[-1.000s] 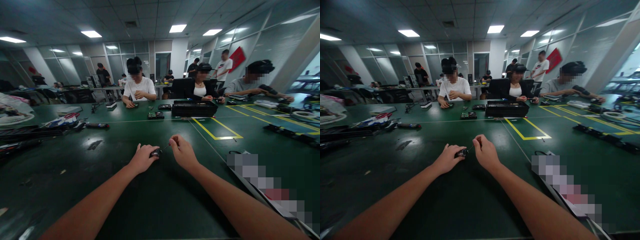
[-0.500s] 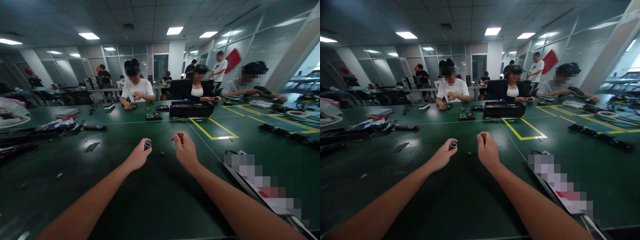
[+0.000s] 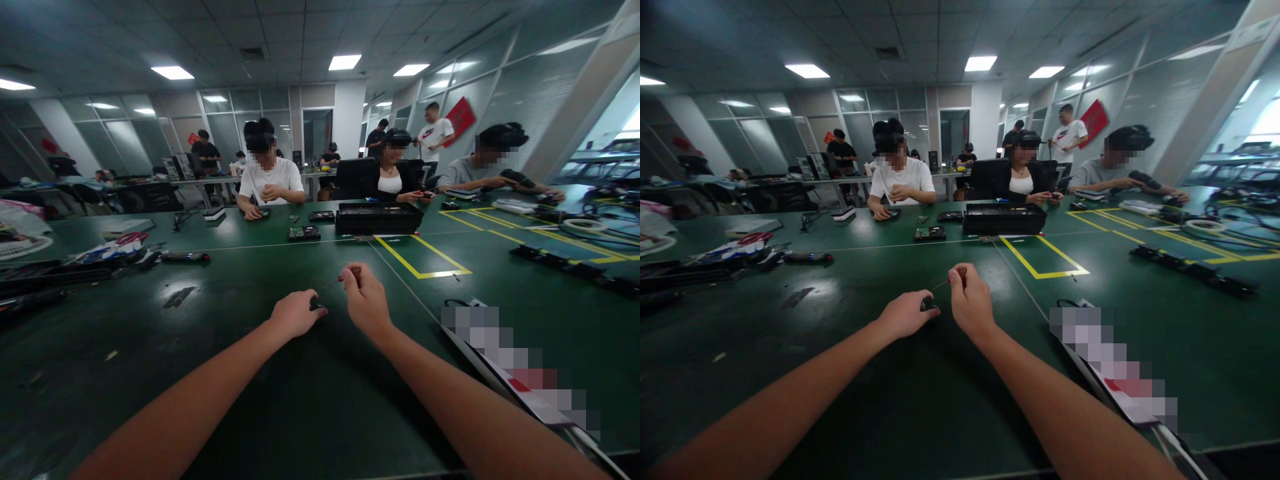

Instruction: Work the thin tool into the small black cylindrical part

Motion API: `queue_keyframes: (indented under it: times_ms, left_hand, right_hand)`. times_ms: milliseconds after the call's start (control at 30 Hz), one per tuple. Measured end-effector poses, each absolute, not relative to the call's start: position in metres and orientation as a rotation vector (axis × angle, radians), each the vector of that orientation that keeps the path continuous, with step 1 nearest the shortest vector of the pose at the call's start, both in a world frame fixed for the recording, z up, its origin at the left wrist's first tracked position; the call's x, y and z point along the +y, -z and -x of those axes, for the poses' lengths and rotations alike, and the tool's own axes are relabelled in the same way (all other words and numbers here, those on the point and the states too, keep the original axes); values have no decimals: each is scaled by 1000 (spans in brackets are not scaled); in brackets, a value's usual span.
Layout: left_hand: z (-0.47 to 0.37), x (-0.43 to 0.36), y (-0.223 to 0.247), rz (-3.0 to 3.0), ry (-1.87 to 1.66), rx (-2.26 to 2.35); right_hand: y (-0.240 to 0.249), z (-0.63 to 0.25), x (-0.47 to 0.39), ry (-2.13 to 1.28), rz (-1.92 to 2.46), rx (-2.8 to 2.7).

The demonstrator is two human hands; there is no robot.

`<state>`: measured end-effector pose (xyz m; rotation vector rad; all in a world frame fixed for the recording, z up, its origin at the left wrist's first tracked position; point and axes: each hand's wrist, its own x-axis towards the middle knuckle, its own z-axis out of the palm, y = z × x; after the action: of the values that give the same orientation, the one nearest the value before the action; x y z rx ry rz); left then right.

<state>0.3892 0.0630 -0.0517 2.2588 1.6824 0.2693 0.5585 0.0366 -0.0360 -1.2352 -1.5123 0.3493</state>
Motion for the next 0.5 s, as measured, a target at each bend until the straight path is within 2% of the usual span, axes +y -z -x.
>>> queue_keyframes:
  times_ms: [500]
  left_hand:
    - [-383, 75, 55, -2243, -340, 1610]
  right_hand:
    - [35, -558, 36, -402, 1249, -1532]
